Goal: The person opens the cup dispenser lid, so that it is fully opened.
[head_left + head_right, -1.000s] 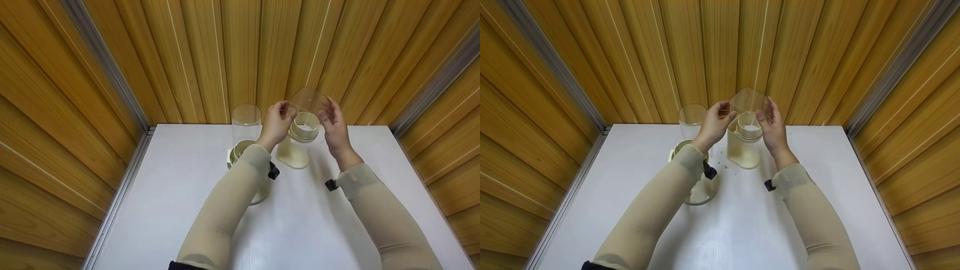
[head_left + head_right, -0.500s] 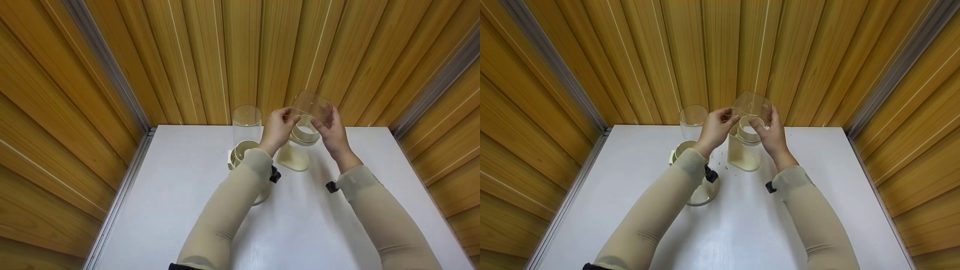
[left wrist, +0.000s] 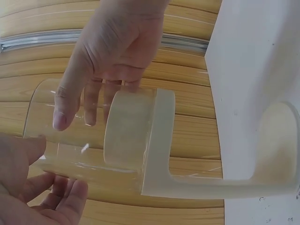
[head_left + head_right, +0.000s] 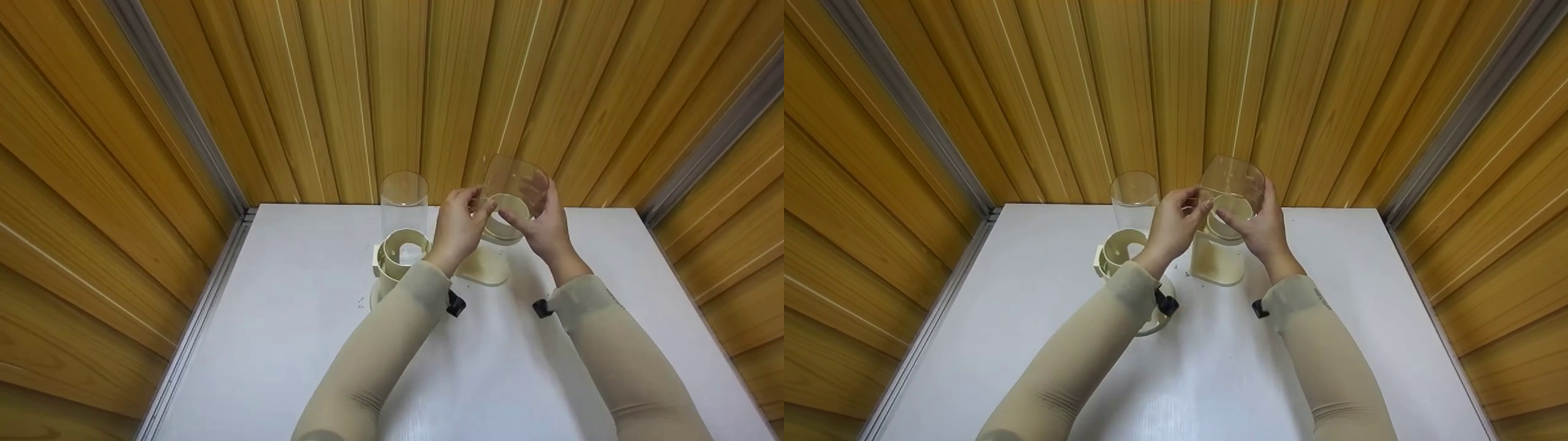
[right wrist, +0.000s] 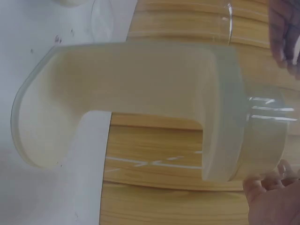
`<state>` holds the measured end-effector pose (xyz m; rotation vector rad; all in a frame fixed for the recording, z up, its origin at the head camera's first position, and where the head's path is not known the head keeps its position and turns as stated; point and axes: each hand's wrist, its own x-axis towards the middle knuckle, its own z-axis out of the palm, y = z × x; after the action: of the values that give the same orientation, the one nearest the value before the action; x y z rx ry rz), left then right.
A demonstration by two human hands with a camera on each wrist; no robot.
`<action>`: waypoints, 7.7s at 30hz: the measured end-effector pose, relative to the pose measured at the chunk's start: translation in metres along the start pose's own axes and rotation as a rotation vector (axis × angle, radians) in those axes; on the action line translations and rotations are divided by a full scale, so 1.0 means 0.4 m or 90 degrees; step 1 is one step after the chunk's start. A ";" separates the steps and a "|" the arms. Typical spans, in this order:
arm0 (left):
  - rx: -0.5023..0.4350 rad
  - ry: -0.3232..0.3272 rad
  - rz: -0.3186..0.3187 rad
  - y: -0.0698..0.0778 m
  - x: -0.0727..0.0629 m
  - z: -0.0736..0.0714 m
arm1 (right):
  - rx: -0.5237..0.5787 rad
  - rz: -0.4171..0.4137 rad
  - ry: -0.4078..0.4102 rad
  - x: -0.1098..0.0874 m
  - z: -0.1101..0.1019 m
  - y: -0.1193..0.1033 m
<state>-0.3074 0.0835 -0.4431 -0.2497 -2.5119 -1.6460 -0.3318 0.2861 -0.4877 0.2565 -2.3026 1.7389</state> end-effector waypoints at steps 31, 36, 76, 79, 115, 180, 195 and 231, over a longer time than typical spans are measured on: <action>-0.098 -0.159 -0.069 -0.168 -0.130 0.068 | 0.109 -0.080 -0.102 -0.096 -0.055 0.009; -0.117 -0.166 -0.075 -0.190 -0.138 0.076 | 0.129 -0.077 -0.120 -0.115 -0.055 0.010; -0.134 -0.191 0.038 -0.258 -0.146 0.110 | 0.235 -0.135 -0.086 -0.184 -0.036 0.079; -0.136 -0.193 0.041 -0.260 -0.143 0.113 | 0.239 -0.137 -0.082 -0.182 -0.038 0.080; -0.076 -0.180 0.108 -0.268 -0.124 0.100 | 0.276 -0.244 -0.114 -0.146 -0.027 0.092; -0.066 -0.197 0.097 -0.250 -0.130 0.124 | 0.204 -0.186 -0.203 -0.158 -0.100 0.057; -0.061 -0.194 0.063 -0.246 -0.134 0.121 | 0.172 -0.178 -0.165 -0.161 -0.089 0.053; -0.061 -0.197 0.077 -0.254 -0.133 0.127 | 0.247 -0.232 -0.150 -0.161 -0.082 0.058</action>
<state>-0.2771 0.0867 -0.5650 -0.7037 -2.5670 -1.8022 -0.2742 0.3236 -0.5198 0.9333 -1.8750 2.0194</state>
